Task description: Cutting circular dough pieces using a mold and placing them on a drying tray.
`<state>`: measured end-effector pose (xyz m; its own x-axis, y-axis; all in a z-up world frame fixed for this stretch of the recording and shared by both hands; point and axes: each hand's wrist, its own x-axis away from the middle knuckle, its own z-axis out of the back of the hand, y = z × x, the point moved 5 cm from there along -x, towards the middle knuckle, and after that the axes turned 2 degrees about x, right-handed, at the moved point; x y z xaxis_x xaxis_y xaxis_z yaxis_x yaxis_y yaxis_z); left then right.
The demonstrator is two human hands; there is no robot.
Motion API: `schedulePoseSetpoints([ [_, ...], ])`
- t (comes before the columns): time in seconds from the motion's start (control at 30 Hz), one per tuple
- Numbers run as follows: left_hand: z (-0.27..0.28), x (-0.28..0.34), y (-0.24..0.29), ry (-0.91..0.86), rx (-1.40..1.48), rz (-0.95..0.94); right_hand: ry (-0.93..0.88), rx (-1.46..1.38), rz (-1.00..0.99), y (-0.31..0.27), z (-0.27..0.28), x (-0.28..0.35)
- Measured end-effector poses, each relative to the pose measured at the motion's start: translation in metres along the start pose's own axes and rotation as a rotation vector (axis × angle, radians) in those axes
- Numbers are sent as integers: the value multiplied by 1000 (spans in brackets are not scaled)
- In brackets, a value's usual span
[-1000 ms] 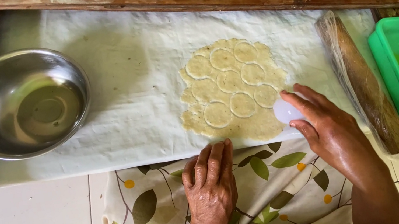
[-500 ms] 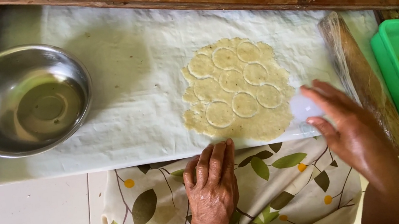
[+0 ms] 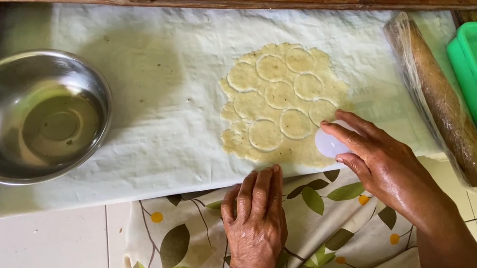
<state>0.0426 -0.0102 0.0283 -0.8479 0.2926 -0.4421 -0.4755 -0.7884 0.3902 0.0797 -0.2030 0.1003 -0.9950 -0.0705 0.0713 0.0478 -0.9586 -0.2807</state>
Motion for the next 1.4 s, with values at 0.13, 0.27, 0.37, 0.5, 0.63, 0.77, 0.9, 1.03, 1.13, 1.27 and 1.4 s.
schedulePoseSetpoints([
  [0.13, -1, 1, -1, -14, 20, 13, -27, 10, -1, -1, -1, 0],
  [0.27, 3, -1, -1, 8, 37, 9, -16, -29, 0, -5, 2, -2],
  [0.37, 3, -2, 0, 20, 31, 7, -15, -26, 15, -5, 2, -6],
  [0.5, 3, -1, 0, 13, 12, 2, -45, 0, 45, -1, 1, -6],
  [0.63, 3, -2, 1, 25, 17, -4, -45, -34, 10, -5, 5, -8],
  [0.77, 2, -1, -1, 25, 28, 4, -69, -35, 24, -4, 5, -12],
  [0.9, 0, 1, 0, 15, 8, 5, -79, 1, 28, 1, -3, -10],
  [1.03, 0, 1, 1, 10, 11, -8, -64, -28, 34, 4, -1, -10],
  [1.13, 0, 0, 1, 21, 7, -8, -40, -19, 50, 2, 1, -11],
  [1.27, -1, 1, -1, 24, -1, -3, -62, -53, 22, -1, 1, -10],
  [1.4, 1, 0, 2, 38, -23, -23, -20, -163, -17, -1, 8, -7],
])
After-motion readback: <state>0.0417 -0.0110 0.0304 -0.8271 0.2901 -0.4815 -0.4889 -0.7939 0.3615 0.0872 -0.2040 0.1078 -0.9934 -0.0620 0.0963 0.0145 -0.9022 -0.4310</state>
